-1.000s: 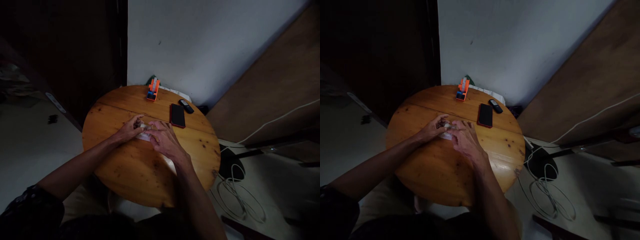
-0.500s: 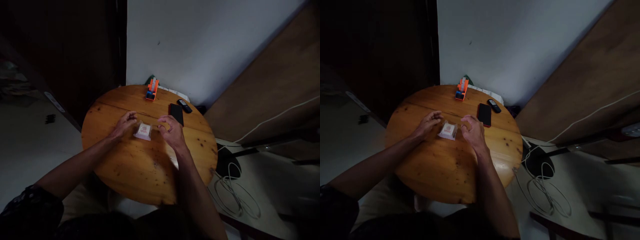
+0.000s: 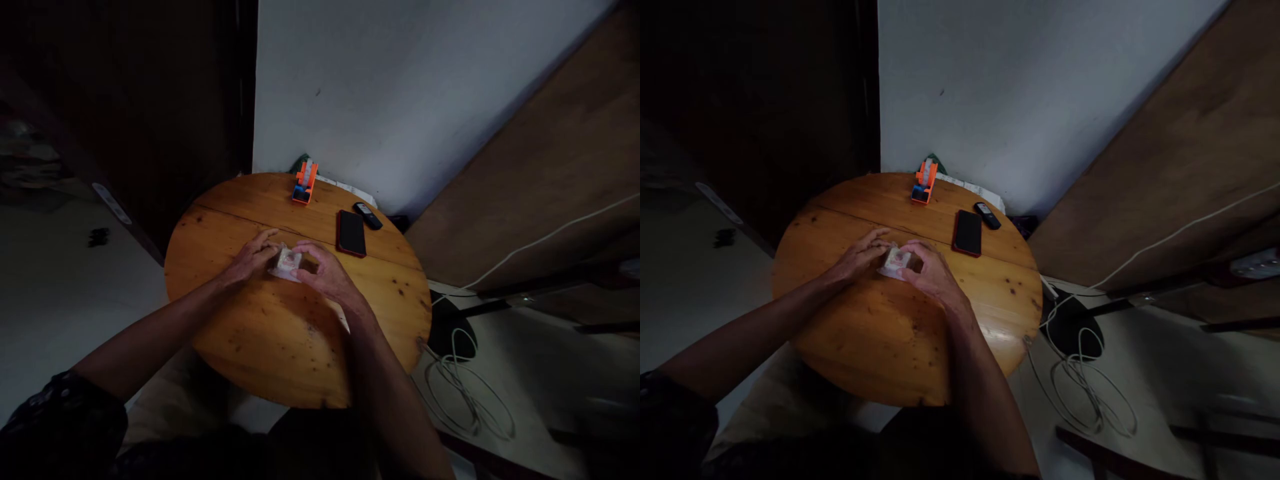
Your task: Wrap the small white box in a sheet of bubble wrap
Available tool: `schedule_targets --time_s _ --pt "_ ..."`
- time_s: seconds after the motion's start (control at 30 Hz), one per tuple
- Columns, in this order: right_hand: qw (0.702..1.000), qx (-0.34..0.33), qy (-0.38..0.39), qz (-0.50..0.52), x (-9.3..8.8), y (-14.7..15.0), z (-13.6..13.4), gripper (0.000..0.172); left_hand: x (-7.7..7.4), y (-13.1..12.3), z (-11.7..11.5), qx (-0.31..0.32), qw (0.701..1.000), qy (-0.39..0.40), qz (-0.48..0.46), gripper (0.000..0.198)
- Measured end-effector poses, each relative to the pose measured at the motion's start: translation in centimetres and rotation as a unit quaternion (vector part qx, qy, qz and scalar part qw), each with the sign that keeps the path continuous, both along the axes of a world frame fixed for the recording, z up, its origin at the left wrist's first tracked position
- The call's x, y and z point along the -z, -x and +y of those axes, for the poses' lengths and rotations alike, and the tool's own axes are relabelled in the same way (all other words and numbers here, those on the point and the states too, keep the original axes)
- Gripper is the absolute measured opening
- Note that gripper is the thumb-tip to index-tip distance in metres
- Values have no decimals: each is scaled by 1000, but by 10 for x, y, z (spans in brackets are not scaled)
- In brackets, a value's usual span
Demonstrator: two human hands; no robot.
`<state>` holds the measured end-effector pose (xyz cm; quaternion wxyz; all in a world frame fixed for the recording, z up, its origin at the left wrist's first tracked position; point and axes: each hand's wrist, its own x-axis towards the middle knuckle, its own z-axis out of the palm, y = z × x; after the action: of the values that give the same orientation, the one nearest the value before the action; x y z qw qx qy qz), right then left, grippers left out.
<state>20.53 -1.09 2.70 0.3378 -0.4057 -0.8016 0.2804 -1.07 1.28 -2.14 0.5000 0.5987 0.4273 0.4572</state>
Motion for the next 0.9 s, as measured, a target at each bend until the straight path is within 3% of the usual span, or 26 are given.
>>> schedule_targets --time_s 0.27,0.63,0.77,0.9 --pt "998 1 -41 -36 6 -1 3 30 -1 -2 -3 6 1000 -7 19 66" --pt "977 19 -139 -159 -4 7 -10 19 -2 -7 -4 4 1000 21 11 70" --pt "992 6 -113 -60 -9 9 -12 8 -4 -6 -4 -8 1000 25 4 69" --pt "995 38 -85 39 -8 1 -5 8 -5 -3 -3 -7 1000 27 -5 67"
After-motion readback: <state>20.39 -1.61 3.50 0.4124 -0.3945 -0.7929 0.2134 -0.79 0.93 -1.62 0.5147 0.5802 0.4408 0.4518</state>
